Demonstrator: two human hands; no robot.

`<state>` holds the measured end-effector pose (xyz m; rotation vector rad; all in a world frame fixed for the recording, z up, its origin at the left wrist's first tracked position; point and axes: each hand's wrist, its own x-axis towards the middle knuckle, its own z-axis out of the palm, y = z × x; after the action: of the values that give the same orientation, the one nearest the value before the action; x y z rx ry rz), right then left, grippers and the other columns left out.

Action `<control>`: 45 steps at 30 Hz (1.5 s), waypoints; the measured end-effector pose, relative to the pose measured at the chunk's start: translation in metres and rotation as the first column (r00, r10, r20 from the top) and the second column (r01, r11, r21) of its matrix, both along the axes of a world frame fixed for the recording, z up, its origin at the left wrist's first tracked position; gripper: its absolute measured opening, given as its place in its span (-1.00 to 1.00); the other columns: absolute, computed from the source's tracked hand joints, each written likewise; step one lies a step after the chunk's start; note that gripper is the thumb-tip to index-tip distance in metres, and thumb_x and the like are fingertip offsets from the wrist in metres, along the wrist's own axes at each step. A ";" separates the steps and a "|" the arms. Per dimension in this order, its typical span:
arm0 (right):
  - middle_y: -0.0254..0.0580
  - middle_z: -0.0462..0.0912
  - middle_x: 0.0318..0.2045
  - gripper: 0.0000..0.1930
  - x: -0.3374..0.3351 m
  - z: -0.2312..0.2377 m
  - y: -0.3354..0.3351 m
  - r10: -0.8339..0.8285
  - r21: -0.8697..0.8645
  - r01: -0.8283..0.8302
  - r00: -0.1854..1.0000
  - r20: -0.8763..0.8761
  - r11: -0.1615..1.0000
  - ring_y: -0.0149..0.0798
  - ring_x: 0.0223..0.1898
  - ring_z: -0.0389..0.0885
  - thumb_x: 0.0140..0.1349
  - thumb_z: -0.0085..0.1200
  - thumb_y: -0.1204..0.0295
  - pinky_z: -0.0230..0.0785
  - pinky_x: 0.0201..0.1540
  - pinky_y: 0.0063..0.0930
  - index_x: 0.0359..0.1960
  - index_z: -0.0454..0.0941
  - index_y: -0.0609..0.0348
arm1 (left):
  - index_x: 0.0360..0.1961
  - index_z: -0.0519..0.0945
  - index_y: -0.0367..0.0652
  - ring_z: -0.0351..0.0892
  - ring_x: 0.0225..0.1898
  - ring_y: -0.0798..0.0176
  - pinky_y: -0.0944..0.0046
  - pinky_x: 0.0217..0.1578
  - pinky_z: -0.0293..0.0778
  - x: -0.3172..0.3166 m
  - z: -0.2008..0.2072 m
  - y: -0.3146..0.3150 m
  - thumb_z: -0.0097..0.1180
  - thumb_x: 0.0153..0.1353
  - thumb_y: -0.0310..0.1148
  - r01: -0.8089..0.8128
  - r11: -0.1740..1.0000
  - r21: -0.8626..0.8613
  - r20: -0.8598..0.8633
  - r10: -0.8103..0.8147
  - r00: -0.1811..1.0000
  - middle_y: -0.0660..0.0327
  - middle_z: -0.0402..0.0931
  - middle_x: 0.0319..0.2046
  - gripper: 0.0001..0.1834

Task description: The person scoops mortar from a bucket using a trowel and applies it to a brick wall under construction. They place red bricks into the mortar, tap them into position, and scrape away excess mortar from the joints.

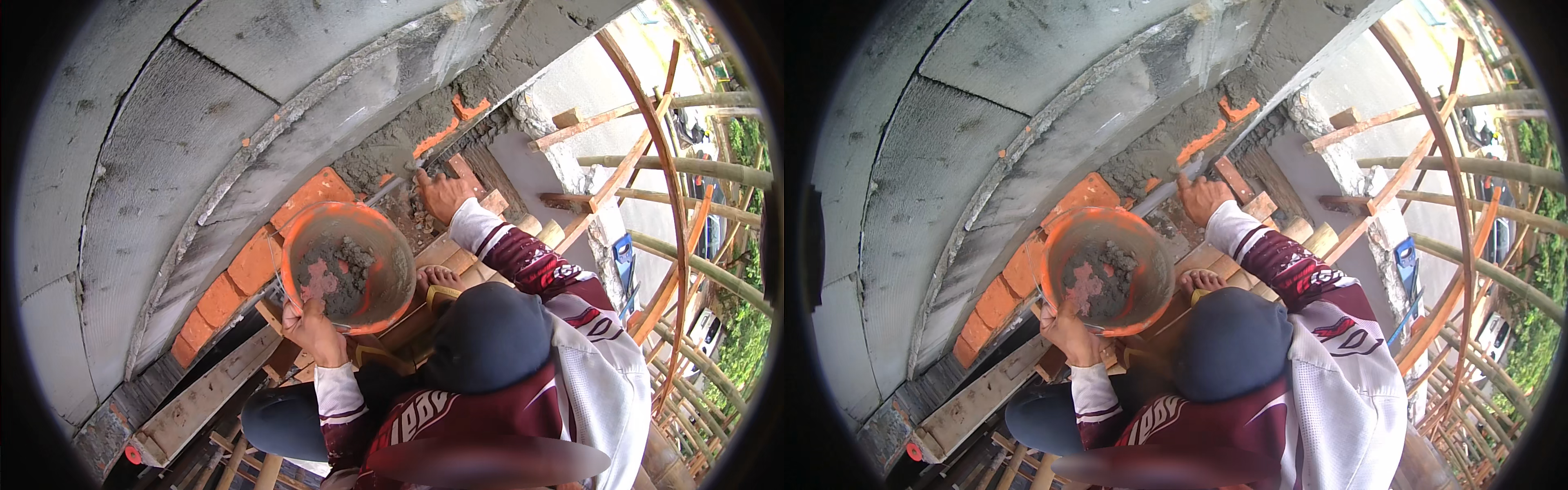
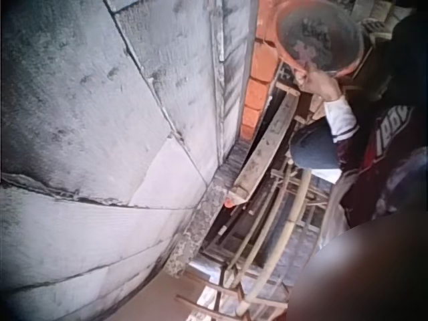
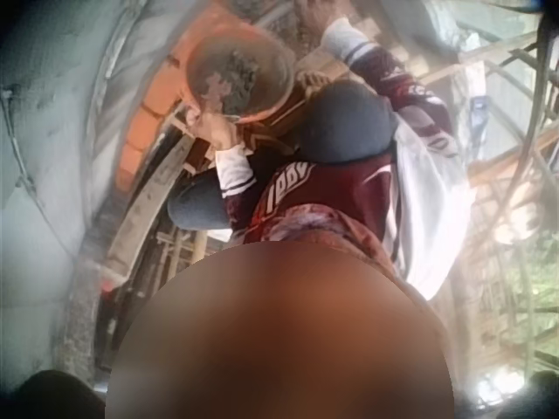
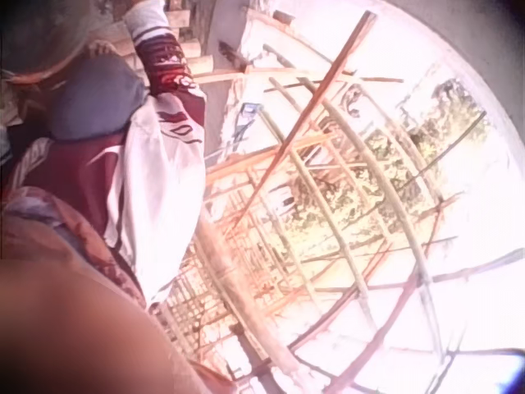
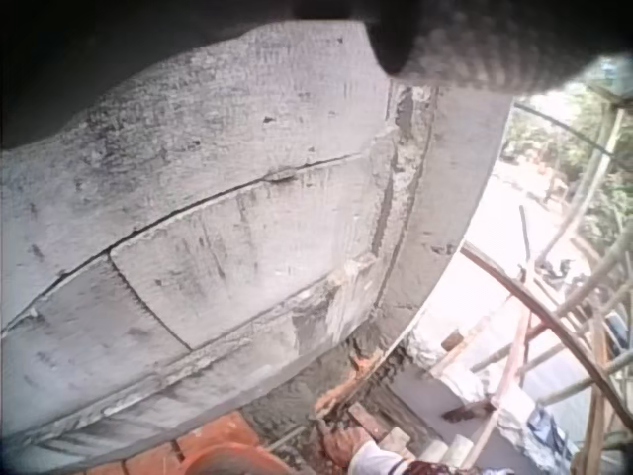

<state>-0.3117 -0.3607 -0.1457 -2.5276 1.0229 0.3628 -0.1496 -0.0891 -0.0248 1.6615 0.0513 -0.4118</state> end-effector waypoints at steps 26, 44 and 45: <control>0.20 0.74 -0.21 -0.59 -0.088 -0.007 -0.126 -0.408 -0.087 0.407 0.913 0.003 0.909 0.27 -0.12 0.71 0.51 -0.19 0.06 0.51 -0.02 0.12 0.02 0.54 0.11 | -0.44 0.58 -0.26 0.42 -0.39 0.50 0.43 -0.26 0.37 -0.005 0.008 0.013 -0.06 -0.02 -0.72 0.021 0.999 -0.034 0.035 -0.020 0.999 0.39 0.53 -0.39 -0.80; -0.04 0.68 -0.51 -0.50 -0.075 -0.052 -0.150 -0.737 0.451 0.598 0.631 0.243 0.662 -0.11 -0.56 0.68 0.52 -0.21 0.10 0.52 -0.39 -0.21 -0.13 0.62 0.36 | -0.41 0.60 -0.28 0.50 -0.32 0.47 0.42 -0.18 0.43 -0.006 0.004 0.003 -0.06 -0.01 -0.71 0.072 0.995 -0.072 -0.004 -0.072 0.997 0.34 0.60 -0.32 -0.79; 0.01 0.71 -0.46 -0.48 -0.082 -0.042 -0.155 -0.784 0.565 0.574 0.570 0.245 0.593 -0.04 -0.46 0.74 0.50 -0.18 0.09 0.57 -0.24 -0.15 -0.13 0.62 0.40 | -0.43 0.59 -0.27 0.50 -0.33 0.48 0.42 -0.19 0.43 -0.006 0.004 0.004 -0.06 -0.01 -0.71 0.040 0.998 -0.037 -0.020 -0.041 0.999 0.35 0.59 -0.33 -0.79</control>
<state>-0.3933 -0.5160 -0.1872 -1.4961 1.4361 -0.2535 -0.1557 -0.0847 -0.0206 1.6243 0.0248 -0.4581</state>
